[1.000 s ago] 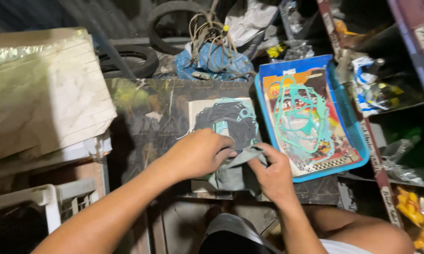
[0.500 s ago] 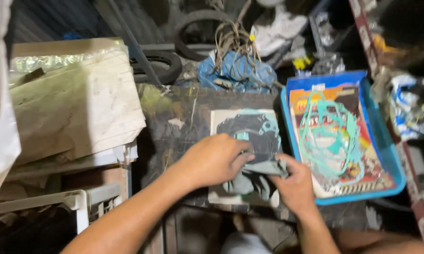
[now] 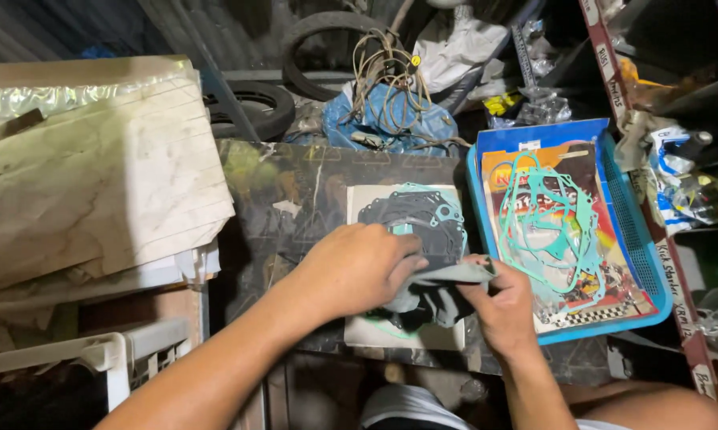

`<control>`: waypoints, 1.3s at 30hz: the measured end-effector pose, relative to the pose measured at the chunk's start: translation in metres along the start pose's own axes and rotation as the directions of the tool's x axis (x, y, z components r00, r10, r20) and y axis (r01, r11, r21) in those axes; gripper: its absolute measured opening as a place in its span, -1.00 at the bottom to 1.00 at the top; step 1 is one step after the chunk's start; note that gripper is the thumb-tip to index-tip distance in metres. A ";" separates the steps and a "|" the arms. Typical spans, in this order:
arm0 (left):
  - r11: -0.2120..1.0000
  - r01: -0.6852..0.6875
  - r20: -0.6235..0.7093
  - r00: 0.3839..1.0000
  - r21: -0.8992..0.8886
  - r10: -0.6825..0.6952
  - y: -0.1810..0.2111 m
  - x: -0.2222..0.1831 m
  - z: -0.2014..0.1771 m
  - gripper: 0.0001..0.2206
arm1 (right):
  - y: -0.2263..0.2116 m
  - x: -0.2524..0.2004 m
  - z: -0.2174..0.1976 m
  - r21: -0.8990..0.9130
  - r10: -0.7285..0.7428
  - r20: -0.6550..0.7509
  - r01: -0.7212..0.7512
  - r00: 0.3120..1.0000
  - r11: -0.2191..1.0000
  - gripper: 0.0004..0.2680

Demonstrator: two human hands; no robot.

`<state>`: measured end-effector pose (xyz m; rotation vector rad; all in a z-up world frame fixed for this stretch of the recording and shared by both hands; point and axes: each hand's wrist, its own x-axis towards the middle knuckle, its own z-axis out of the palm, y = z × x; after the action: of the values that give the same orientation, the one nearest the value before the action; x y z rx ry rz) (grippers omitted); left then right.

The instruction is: Cleaning and sorting motorcycle engine gaskets at a workbench.

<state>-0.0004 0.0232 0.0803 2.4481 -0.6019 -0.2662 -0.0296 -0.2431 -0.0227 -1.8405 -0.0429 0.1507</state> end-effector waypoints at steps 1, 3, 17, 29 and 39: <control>1.000 -0.002 0.007 1.000 -0.003 0.002 0.002 -0.001 0.000 -0.76 | -0.008 -0.001 0.004 0.000 0.007 -0.004 -0.007 1.000 1.000 -0.85; 1.000 -0.013 0.082 0.997 -0.012 0.014 0.006 -0.001 -0.001 -0.76 | -0.024 0.000 0.011 -0.060 -0.007 0.106 0.013 0.994 0.998 -0.86; 0.977 -0.093 0.201 0.978 0.192 0.054 -0.010 0.001 0.009 -0.79 | 0.005 0.015 -0.021 -0.065 -0.162 0.109 0.170 0.981 0.983 -0.94; 0.938 0.289 0.150 0.953 -0.192 -0.263 0.041 0.036 0.082 -0.76 | 0.057 0.026 -0.099 0.059 0.163 0.238 -0.181 0.958 0.982 -0.89; 0.804 0.343 0.047 0.929 -0.486 -0.368 0.113 0.076 0.139 -0.70 | 0.042 0.038 -0.152 -0.277 0.045 0.051 -0.029 0.998 0.960 -0.91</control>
<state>-0.0188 -0.1645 0.0319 2.0421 -0.0245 -0.4471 0.0247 -0.3953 -0.0257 -2.1172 -0.0720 0.2328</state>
